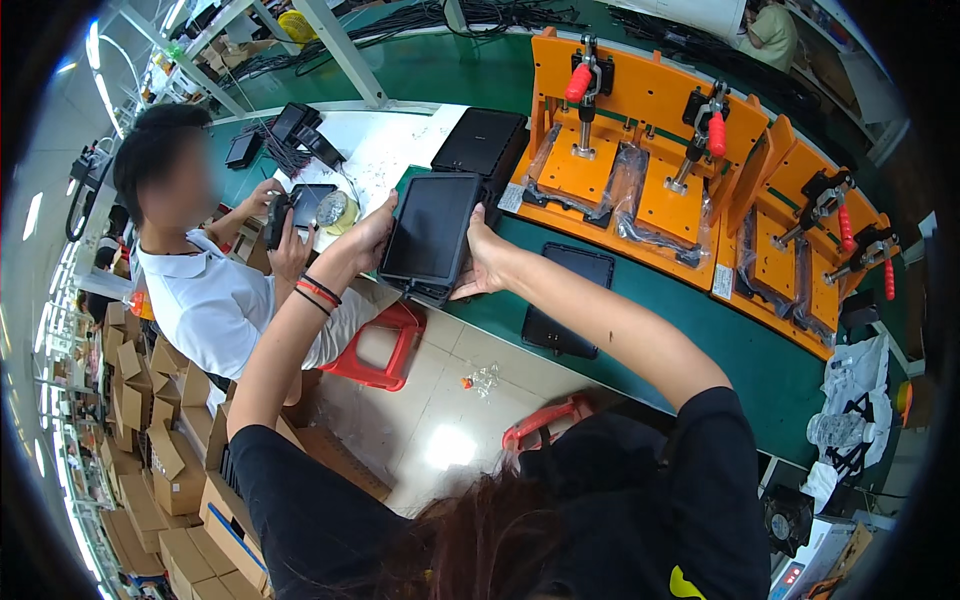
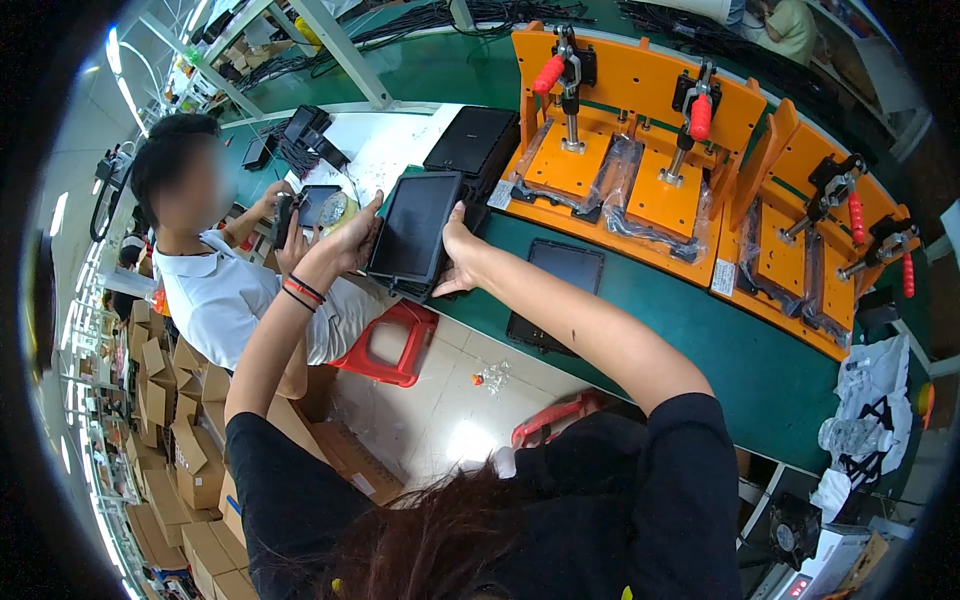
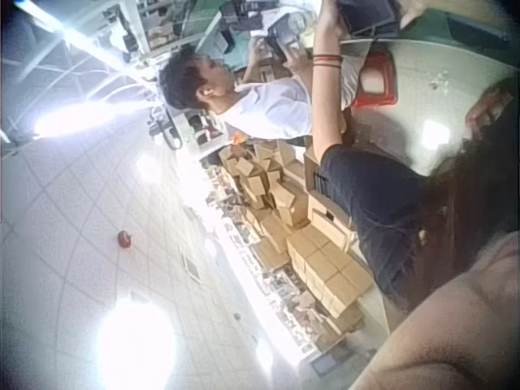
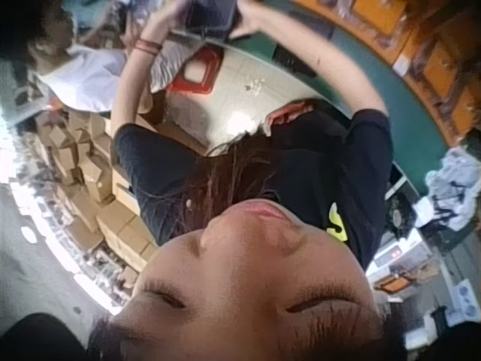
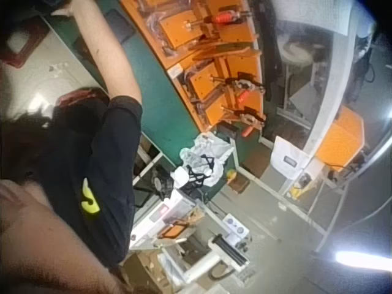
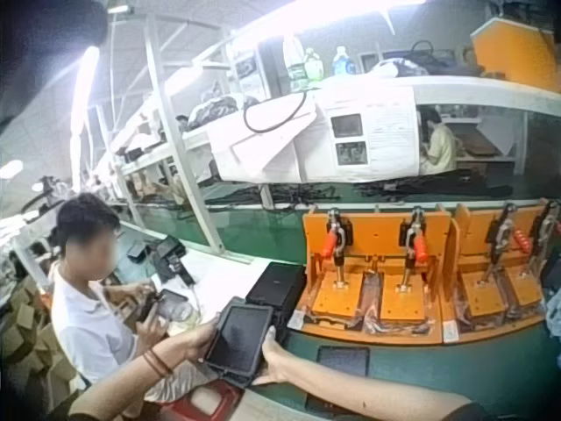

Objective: The person assembles black rectangular electronic devices by attaching frames and placing them into orange clamping jigs. They retrieve components from cardboard boxes, align parts by hand, and secure them using the jigs' levers.

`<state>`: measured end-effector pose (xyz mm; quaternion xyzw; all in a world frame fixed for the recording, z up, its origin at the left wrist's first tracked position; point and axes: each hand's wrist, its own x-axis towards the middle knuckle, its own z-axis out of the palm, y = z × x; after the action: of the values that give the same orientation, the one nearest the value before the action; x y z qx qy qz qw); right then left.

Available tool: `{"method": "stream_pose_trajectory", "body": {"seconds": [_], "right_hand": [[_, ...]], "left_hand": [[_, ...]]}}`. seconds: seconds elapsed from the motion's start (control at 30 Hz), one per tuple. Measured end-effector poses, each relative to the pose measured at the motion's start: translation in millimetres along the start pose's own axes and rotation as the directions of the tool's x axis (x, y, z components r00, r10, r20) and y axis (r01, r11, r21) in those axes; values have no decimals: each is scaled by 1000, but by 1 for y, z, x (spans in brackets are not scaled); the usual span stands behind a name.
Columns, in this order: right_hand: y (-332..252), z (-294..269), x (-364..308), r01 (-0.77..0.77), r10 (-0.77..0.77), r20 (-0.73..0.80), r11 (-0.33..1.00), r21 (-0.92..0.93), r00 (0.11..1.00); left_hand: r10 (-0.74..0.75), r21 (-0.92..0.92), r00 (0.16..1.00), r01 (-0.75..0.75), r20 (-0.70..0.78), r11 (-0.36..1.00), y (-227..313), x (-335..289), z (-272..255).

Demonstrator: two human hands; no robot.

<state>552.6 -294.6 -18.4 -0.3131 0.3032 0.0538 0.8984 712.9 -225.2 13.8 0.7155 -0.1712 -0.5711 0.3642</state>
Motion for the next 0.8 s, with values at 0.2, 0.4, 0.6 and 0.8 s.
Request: {"method": "stream_pose_trajectory", "body": {"seconds": [0.2, 0.4, 0.6, 0.8], "right_hand": [[-1, -24, 37, -25, 2, -113, 979, -202, 994], [-3, -43, 41, 17, -62, -139, 952, -306, 988], [0, -57, 46, -9, -109, -235, 893, -450, 966], [7, -54, 47, -104, -145, -365, 807, -582, 920]], "left_hand": [[-37, 84, 997, 42, -61, 996, -2, 28, -14], [-23, 62, 991, 32, -134, 998, 1, 28, 0], [75, 101, 994, -68, -74, 993, -15, 41, -5], [125, 102, 991, -129, 44, 986, -26, 35, -13]]}}
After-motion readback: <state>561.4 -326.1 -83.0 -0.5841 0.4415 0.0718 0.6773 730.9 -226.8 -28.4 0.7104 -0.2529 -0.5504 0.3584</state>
